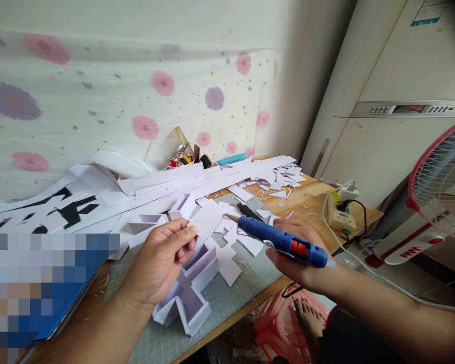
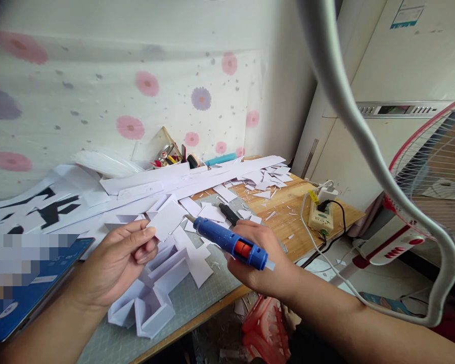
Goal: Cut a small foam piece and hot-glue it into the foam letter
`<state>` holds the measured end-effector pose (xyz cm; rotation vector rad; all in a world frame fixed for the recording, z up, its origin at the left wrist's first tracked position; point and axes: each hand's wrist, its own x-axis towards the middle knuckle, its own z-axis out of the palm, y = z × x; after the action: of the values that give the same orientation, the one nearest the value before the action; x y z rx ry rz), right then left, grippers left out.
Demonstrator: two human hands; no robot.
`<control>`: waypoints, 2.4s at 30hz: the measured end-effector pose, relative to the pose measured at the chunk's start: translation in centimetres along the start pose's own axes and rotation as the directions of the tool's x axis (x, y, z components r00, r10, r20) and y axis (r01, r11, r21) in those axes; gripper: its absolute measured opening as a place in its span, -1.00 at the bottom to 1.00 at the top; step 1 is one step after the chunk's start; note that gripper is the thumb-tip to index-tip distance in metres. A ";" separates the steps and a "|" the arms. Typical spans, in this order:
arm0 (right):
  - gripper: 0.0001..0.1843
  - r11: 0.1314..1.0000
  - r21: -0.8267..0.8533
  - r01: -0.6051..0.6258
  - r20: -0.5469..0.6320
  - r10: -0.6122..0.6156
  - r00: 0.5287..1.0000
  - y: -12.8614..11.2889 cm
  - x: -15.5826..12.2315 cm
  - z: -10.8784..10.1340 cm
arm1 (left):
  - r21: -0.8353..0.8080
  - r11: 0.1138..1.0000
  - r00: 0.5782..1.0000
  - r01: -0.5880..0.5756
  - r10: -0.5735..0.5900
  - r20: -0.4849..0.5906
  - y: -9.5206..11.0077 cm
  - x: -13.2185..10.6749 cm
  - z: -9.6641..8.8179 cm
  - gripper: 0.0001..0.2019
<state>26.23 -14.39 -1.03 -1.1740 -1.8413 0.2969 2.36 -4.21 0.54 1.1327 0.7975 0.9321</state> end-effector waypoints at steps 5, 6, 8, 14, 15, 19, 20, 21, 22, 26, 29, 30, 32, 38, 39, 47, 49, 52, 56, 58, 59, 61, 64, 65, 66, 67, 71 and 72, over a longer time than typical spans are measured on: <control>-0.74 1.000 -0.017 -0.005 0.010 0.006 1.000 -0.1 0.0 -0.4 | -0.002 1.000 1.000 -0.004 0.004 0.001 0.1 0.0 0.0 -0.63; -0.75 1.000 -0.018 -0.004 0.007 0.004 1.000 -0.2 0.0 -0.5 | -0.007 1.000 1.000 -0.001 0.001 0.003 0.1 0.0 -0.1 -0.63; -0.77 1.000 -0.011 -0.001 0.000 0.001 1.000 -0.2 0.0 -0.5 | -0.017 1.000 1.000 0.001 0.000 0.007 0.0 0.1 -0.2 -0.63; -0.78 0.999 0.037 -0.027 -0.060 0.029 0.998 0.1 -0.2 -0.2 | -0.010 1.000 1.000 -0.001 0.002 0.019 -0.1 0.1 -0.5 -0.64; -0.79 0.998 0.040 -0.040 -0.047 0.042 0.998 0.1 -0.2 -0.1 | -0.009 1.000 1.000 -0.003 0.003 0.019 -0.1 0.1 -0.5 -0.64; -0.82 0.995 0.061 -0.084 0.026 0.082 0.996 0.0 -0.2 -0.1 | 0.001 1.000 1.000 -0.014 0.014 0.019 -0.2 0.1 -0.6 -0.64; -0.82 0.994 0.063 -0.089 0.048 0.086 0.995 -0.1 -0.2 -0.1 | 0.005 1.000 1.000 -0.016 0.016 0.018 -0.2 0.1 -0.6 -0.64; -0.83 0.994 0.064 -0.093 0.067 0.089 0.994 -0.2 -0.3 0.0 | 0.010 1.000 1.000 -0.017 0.017 0.018 -0.2 0.1 -0.6 -0.65; -0.83 0.993 0.067 -0.098 0.084 0.092 0.992 -0.2 -0.3 0.2 | 0.015 1.000 1.000 -0.019 0.018 0.018 -0.3 0.1 -0.6 -0.66; -0.82 0.988 0.080 -0.130 0.143 0.118 0.983 -0.5 -0.5 1.0 | 0.027 0.999 0.999 -0.042 0.041 0.020 -0.4 0.2 -0.7 -0.68; -0.82 0.984 0.098 -0.147 0.180 0.127 0.975 -0.6 -0.7 1.7 | 0.036 0.998 0.998 -0.054 0.054 0.022 -0.4 0.2 -0.6 -0.69; -0.82 0.983 0.107 -0.151 0.192 0.128 0.973 -0.6 -0.7 1.8 | 0.040 0.998 0.998 -0.055 0.054 0.023 -0.4 0.2 -0.6 -0.69; -0.82 0.981 0.128 -0.147 0.211 0.118 0.970 -0.6 -0.8 2.0 | 0.044 0.997 0.998 -0.058 0.057 0.027 -0.4 0.2 -0.6 -0.69; -0.82 0.977 0.189 -0.095 0.215 0.054 0.975 -1.0 -0.6 1.9 | 0.050 0.997 0.998 -0.059 0.058 0.013 -0.3 0.1 -0.5 -0.70; -0.82 0.978 0.193 -0.081 0.199 0.042 0.979 -1.1 -0.5 1.7 | 0.053 0.997 0.998 -0.058 0.058 0.011 -0.3 0.2 -0.4 -0.69; -0.77 0.998 0.040 -0.048 -0.012 0.048 0.999 -0.9 0.2 -0.3 | 0.056 0.998 0.999 -0.040 0.039 0.018 -0.2 0.2 -0.3 -0.67; -0.80 0.996 0.027 -0.087 -0.032 0.088 0.996 -0.9 0.3 -0.7 | 0.048 0.998 0.999 -0.033 0.032 0.029 -0.3 0.2 -0.3 -0.66; -0.81 0.991 0.046 -0.127 -0.036 0.129 0.991 -0.7 0.3 -1.0 | 0.033 0.999 0.999 -0.018 0.016 0.048 -0.4 0.2 -0.5 -0.66; -0.79 0.988 0.053 -0.146 -0.074 0.149 0.986 -0.1 0.1 -0.5 | 0.022 1.000 0.997 -0.007 0.006 0.079 -0.4 0.3 -0.6 -0.66; -0.78 0.983 0.075 -0.169 -0.084 0.175 0.981 0.0 0.0 -0.3 | 0.017 1.000 0.996 -0.007 0.005 0.084 -0.4 0.3 -0.6 -0.66; -0.78 0.978 0.092 -0.190 -0.065 0.196 0.978 0.0 -0.1 -0.2 | 0.016 1.000 0.997 -0.006 0.005 0.082 -0.4 0.3 -0.6 -0.66; -0.78 0.968 0.119 -0.222 -0.021 0.226 0.974 -0.1 -0.1 -0.2 | 0.013 1.000 0.997 -0.006 0.005 0.077 -0.4 0.3 -0.6 -0.65; -0.78 0.967 0.102 -0.233 0.048 0.229 0.972 -0.3 0.0 -0.3 | 0.012 1.000 0.998 -0.020 0.019 0.063 -0.4 0.4 -0.7 -0.66; -0.77 0.971 0.092 -0.221 0.062 0.216 0.975 -0.4 0.0 -0.3 | 0.013 1.000 0.998 -0.028 0.027 0.056 -0.4 0.4 -0.8 -0.67; -0.76 0.974 0.084 -0.208 0.079 0.202 0.976 -0.4 -0.1 -0.3 | 0.017 0.999 0.998 -0.036 0.035 0.050 -0.5 0.4 -0.8 -0.68; -0.76 0.978 0.080 -0.193 0.096 0.185 0.978 -0.4 -0.1 -0.3 | 0.023 0.999 0.998 -0.042 0.041 0.041 -0.5 0.4 -0.8 -0.68; -0.76 0.990 0.073 -0.118 0.103 0.110 0.989 -0.3 -0.2 -0.3 | 0.060 0.996 0.997 -0.068 0.067 0.025 -0.5 0.4 -0.8 -0.69; -0.77 0.991 0.071 -0.111 0.098 0.104 0.990 -0.4 -0.1 -0.4 | 0.074 0.995 0.997 -0.074 0.072 0.027 -0.5 0.4 -0.8 -0.70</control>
<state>26.33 -14.83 -0.63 -1.2269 -1.8336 0.4874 1.88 -3.56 -0.14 1.2426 0.7811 0.9541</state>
